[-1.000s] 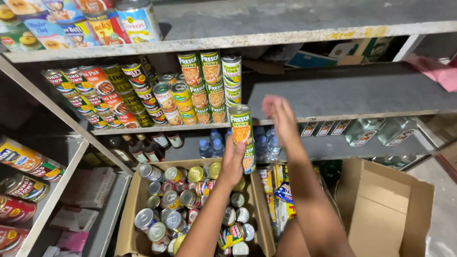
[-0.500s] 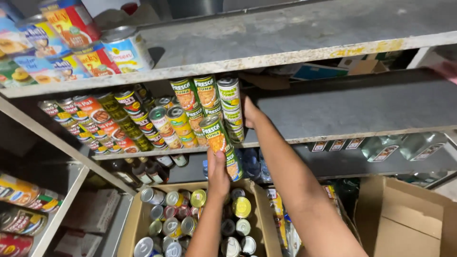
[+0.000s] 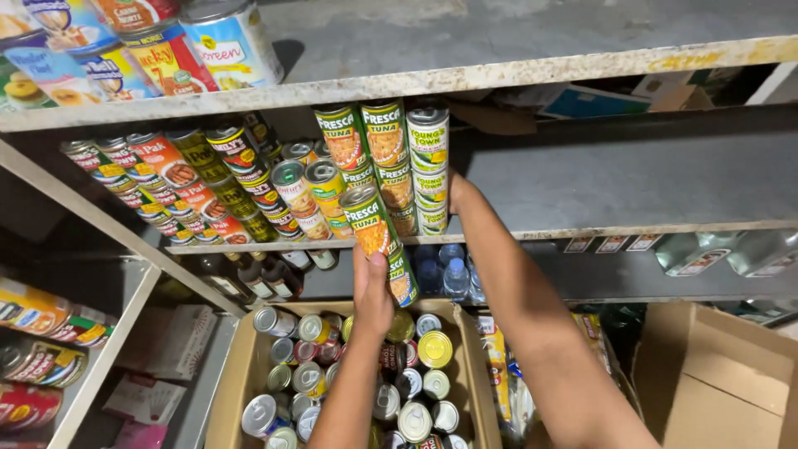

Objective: Stocking and organizing canned food products on metal shelves from a cardboard box.

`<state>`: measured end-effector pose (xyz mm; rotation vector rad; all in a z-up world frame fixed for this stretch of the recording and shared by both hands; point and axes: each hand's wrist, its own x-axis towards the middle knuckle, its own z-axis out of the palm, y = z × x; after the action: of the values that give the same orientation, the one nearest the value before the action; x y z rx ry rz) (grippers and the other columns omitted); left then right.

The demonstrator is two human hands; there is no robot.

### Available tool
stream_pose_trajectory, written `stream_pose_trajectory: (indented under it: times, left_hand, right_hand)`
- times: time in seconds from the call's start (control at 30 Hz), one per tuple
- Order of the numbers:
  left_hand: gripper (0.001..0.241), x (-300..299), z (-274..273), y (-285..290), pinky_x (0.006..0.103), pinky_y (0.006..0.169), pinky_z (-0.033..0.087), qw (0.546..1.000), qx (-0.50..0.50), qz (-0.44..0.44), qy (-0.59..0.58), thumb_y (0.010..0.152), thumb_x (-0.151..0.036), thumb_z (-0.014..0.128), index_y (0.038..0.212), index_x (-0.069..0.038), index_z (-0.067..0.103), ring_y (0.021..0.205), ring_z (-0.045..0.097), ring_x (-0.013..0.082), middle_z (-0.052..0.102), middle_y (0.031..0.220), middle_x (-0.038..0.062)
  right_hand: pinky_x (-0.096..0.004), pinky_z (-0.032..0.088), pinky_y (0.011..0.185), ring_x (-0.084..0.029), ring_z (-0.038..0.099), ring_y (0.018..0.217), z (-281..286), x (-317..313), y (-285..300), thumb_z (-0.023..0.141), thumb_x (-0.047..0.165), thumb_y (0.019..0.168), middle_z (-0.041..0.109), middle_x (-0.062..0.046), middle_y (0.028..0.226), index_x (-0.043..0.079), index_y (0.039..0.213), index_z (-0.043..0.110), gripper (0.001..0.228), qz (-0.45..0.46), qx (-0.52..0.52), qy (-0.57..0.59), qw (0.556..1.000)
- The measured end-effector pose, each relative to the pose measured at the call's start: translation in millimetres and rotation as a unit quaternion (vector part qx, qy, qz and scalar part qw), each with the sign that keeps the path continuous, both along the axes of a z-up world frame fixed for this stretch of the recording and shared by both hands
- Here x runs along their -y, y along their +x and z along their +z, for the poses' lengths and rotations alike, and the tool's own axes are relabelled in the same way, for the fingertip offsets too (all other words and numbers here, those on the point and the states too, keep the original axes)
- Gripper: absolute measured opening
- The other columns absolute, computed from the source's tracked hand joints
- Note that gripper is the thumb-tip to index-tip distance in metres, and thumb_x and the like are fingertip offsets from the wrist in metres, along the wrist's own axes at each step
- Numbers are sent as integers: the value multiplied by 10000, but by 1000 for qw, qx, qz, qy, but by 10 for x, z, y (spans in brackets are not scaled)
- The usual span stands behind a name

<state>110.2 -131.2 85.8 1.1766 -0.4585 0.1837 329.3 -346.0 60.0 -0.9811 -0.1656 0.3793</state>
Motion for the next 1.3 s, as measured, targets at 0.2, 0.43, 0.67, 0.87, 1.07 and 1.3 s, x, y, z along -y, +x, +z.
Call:
stream_pose_trajectory:
  times: [0.2, 0.43, 0.67, 0.87, 1.07, 1.3]
  left_hand:
    - [538, 47, 23, -72, 328, 1027, 416, 1000, -2, -9, -19, 1086, -435, 460, 1438, -29, 436, 1125, 529, 157, 564, 1260, 66]
    - [548, 111, 93, -93, 326, 1040, 409, 999, 13, -7, -34, 1082, -437, 452, 1456, -37, 421, 1151, 518, 149, 551, 1292, 54]
    - [557, 34, 15, -153, 326, 1038, 413, 1000, 23, 17, -2, 1085, -472, 458, 1424, -30, 456, 1134, 517, 149, 560, 1276, 58]
    - [522, 73, -42, -205, 332, 942, 441, 999, -11, -11, -35, 1089, -468, 469, 1366, -26, 471, 1032, 521, 155, 566, 1185, 65]
    - [514, 150, 59, -252, 279, 988, 409, 999, 36, 14, -30, 1065, -464, 465, 1368, -49, 461, 1091, 505, 107, 550, 1224, 20]
    - [470, 115, -50, -294, 284, 874, 448, 999, -7, 18, -43, 1073, -448, 450, 1314, -47, 493, 949, 505, 113, 557, 1103, 30]
  right_hand:
    - [-436, 617, 829, -244, 739, 911, 101, 5, -32, 582, 380, 1027, 759, -143, 1111, -18, 1151, 708, 435, 13, 20, -27, 999]
    - [-417, 615, 787, -226, 737, 878, 319, 29, -263, 669, 261, 975, 756, -136, 1092, 18, 1152, 705, 303, -54, 48, -125, 990]
    - [-415, 613, 873, -212, 722, 1032, 532, 81, -534, 668, 262, 962, 720, -101, 1223, 62, 1301, 635, 396, -47, 58, -38, 996]
    - [-451, 549, 1022, -243, 655, 1203, 523, 251, -749, 660, 173, 973, 658, -93, 1348, 110, 1418, 556, 462, -31, 82, -28, 996]
    - [-431, 486, 1093, -228, 573, 1311, 483, 206, -749, 583, 98, 975, 595, -61, 1433, 169, 1512, 438, 561, -61, 128, -53, 988]
    - [-419, 474, 1103, -232, 556, 1338, 528, 163, -829, 569, 35, 998, 570, -77, 1471, 116, 1523, 442, 546, -60, 169, -73, 981]
